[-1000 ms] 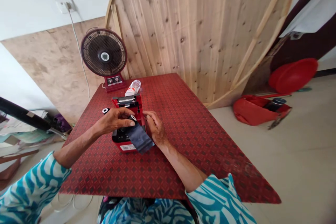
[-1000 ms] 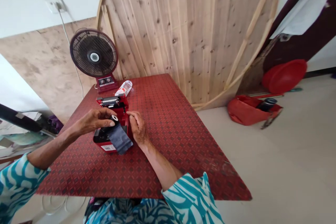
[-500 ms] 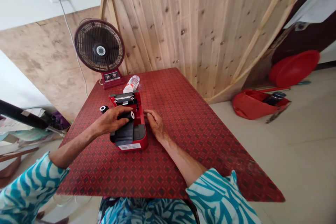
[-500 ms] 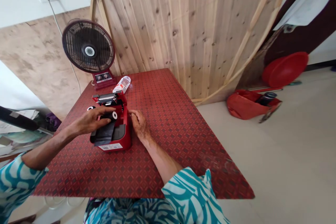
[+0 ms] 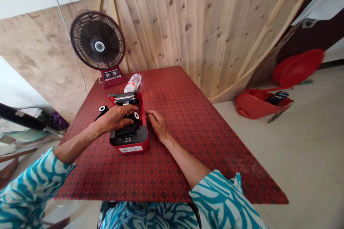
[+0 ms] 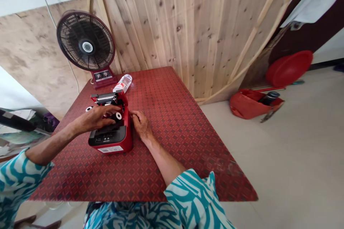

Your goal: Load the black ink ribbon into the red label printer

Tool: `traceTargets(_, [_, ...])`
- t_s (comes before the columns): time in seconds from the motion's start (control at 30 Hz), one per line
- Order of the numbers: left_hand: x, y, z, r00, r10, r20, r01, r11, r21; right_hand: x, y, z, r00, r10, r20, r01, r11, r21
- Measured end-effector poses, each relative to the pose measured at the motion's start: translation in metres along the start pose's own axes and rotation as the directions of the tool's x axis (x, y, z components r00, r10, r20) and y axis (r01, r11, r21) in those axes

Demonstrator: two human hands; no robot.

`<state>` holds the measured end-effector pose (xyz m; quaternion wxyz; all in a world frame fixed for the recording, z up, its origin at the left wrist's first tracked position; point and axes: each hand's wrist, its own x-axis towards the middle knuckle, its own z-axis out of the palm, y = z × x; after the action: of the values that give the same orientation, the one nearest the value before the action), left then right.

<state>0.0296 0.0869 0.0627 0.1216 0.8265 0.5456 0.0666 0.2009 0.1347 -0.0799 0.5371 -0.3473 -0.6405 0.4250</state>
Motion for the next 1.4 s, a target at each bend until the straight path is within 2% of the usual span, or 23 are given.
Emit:
traceTargets(0.07, [-0.003, 0.001, 0.001, 1.0, -0.003, 0.003, 0.003, 1.0, 0.006, 0.0, 0.0, 0.0, 1.0, 0.002, 0.005, -0.002, 1.0, 0.001])
traceTargets(0.23, [0.0, 0.002, 0.009, 0.994, -0.005, 0.11, -0.007, 0.995, 0.101, 0.001, 0.003, -0.001, 1.0, 0.002, 0.013, -0.003, 1.0, 0.008])
traceTargets(0.4, [0.016, -0.002, 0.018, 0.989, -0.074, 0.128, 0.064, 0.995, 0.077, 0.001, 0.005, -0.001, 1.0, 0.015, 0.02, -0.015, 1.0, 0.001])
traceTargets(0.5, [0.021, -0.006, 0.016, 0.983, -0.064, 0.171, 0.049, 0.995, 0.086, 0.0, 0.004, -0.002, 1.0, 0.021, 0.02, -0.021, 1.0, -0.004])
traceTargets(0.57, [0.015, -0.008, 0.012, 0.984, -0.028, 0.177, 0.029, 1.0, -0.008, 0.0, 0.004, -0.002, 1.0, 0.022, 0.021, -0.022, 1.0, -0.001])
traceTargets(0.73, [-0.027, -0.009, 0.007, 0.999, 0.013, 0.045, 0.003, 0.944, -0.329, 0.0, 0.004, -0.002, 0.999, 0.032, 0.034, -0.033, 0.999, 0.018])
traceTargets(0.87, [-0.055, -0.004, 0.015, 0.997, 0.068, -0.037, -0.076, 0.947, -0.314, 0.0, 0.004, -0.004, 0.998, 0.051, 0.031, -0.05, 0.999, -0.004])
traceTargets(1.03, [-0.059, 0.004, 0.029, 0.978, 0.033, -0.204, -0.095, 0.949, -0.302, 0.0, 0.004, -0.006, 0.996, 0.069, 0.056, -0.068, 0.997, -0.03])
traceTargets(1.13, [-0.06, 0.005, 0.037, 0.931, -0.043, -0.363, -0.103, 0.922, -0.374, -0.001, 0.005, -0.007, 0.996, 0.072, 0.046, -0.071, 0.997, -0.028])
traceTargets(1.17, [-0.061, 0.004, 0.041, 0.896, -0.107, -0.432, -0.086, 0.911, -0.403, -0.001, 0.005, -0.007, 0.996, 0.074, 0.044, -0.073, 0.997, -0.025])
traceTargets(1.23, [-0.064, -0.002, 0.05, 0.797, -0.255, -0.547, -0.037, 0.884, -0.466, -0.002, 0.005, -0.008, 0.995, 0.083, 0.049, -0.083, 0.996, -0.016])
traceTargets(1.3, [-0.066, -0.009, 0.06, 0.711, -0.364, -0.601, -0.006, 0.853, -0.522, -0.002, 0.006, -0.009, 0.994, 0.094, 0.056, -0.094, 0.996, -0.01])
traceTargets(1.33, [-0.067, -0.013, 0.065, 0.69, -0.396, -0.606, 0.001, 0.838, -0.546, -0.003, 0.006, -0.01, 0.993, 0.1, 0.057, -0.099, 0.995, -0.008])
traceTargets(1.4, [-0.067, -0.02, 0.074, 0.683, -0.423, -0.595, -0.002, 0.814, -0.581, -0.003, 0.006, -0.011, 0.992, 0.111, 0.061, -0.111, 0.994, -0.013])
